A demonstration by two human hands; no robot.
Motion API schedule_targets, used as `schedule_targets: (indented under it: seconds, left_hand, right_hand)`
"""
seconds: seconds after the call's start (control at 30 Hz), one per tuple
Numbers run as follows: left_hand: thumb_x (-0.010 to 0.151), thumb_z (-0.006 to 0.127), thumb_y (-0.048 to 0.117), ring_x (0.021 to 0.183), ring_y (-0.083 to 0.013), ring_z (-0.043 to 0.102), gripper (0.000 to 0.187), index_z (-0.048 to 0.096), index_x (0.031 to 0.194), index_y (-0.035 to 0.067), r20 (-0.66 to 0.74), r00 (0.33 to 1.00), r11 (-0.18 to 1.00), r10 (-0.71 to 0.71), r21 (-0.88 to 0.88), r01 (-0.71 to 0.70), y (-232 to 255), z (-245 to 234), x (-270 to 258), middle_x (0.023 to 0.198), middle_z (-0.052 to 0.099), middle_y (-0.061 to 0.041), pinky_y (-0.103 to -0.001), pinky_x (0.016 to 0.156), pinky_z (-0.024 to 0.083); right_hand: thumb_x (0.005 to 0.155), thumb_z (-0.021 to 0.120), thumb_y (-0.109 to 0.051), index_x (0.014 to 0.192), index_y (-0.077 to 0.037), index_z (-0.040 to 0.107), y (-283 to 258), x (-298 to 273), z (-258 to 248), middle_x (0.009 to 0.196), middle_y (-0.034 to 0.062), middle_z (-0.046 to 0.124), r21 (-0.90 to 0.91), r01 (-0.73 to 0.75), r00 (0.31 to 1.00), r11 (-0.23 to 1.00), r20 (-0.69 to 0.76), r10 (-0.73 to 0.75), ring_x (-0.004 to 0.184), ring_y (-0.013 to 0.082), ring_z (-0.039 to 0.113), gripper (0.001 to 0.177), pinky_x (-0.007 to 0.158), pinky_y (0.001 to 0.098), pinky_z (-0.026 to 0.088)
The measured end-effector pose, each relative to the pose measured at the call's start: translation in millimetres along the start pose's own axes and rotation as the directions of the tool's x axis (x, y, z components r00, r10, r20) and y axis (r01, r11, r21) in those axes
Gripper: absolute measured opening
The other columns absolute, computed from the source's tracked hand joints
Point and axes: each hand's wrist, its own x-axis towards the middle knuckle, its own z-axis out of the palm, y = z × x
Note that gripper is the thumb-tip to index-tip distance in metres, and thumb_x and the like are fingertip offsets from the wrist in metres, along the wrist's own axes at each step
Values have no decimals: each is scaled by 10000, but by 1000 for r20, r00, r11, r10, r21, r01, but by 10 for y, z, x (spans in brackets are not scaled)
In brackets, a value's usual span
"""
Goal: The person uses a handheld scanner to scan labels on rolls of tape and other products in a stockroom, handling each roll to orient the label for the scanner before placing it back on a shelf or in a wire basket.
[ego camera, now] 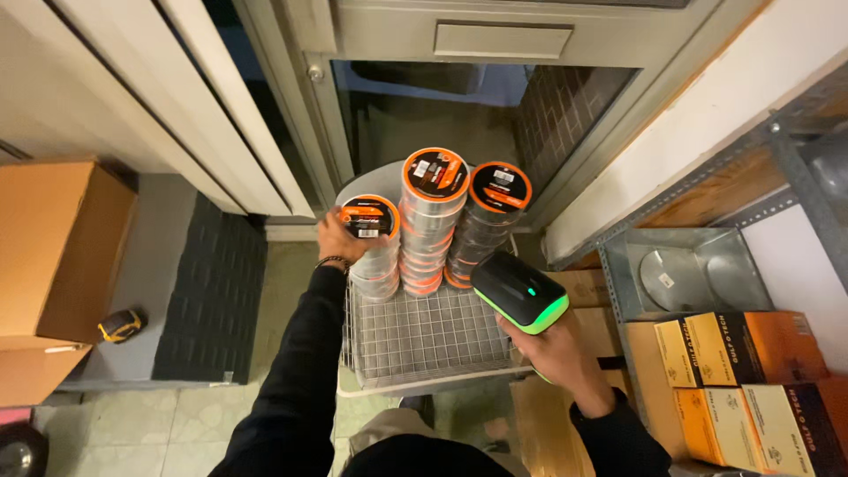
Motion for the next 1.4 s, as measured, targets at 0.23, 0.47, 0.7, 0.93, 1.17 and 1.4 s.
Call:
schedule_targets:
  seconds: [0.23,0.47,0.7,0.93,1.17,1.4]
  left_hand:
    - [357,962,661,1448,-354,390,1482,299,1560,104,47,997,991,61,115,-66,-46,71,65,1495,441,-150,-496,1185,368]
    - [420,960,642,1298,-368,544,1259,441,1468,176,-131,976,981,172,-65,-182,-108,138,-166,1385,590,-130,-547,1047,470]
    - [395,985,607,1212,-463,542,1370,375,1574,269,-277,956,984,99,-119,-136,-8,205,-523,1248,572,-270,-550,1092,392]
    - [415,1054,179,1289,-355,530,1314,306,1493,120,-300,950,842,89,-487,-233,26,333,-623,1417,499,-226,-506,1040,523]
    - [466,1005,72,840,-201,753,568,766,980,44,-241,970,558,-35,-810,-181,104,377,-677,948,805,-108,-406,739,665]
    - [814,853,160,996,-247,705,623,437,1273,221,93,978,167,-188,-978,125,45,108,-865,1297,653,-106,-330,649,628]
  right_hand:
    - [861,817,-277,1021,-123,789,327,-8,208,829,10,785,-71,-11,993,997,113,19,708,151,636,224,737,329,556]
    - [920,772,-258,776,-116,684,312,27,272,545,6,611,-89,-29,990,996,134,41,547,150,492,221,596,349,491]
    - [896,777,-256,681,-118,574,203,91,398,496,20,585,-104,-126,971,987,191,144,471,172,493,326,554,363,471]
    - [891,803,-289,778,-125,675,236,122,418,559,26,659,-110,-122,963,986,228,144,500,173,550,236,579,357,508]
    - [900,798,-313,962,-139,754,211,111,377,690,7,709,-125,-133,955,983,250,161,603,165,573,190,630,351,518]
    - [831,813,-359,1255,-146,751,164,195,514,1250,65,815,-118,87,972,989,226,-58,1142,226,768,479,954,348,574]
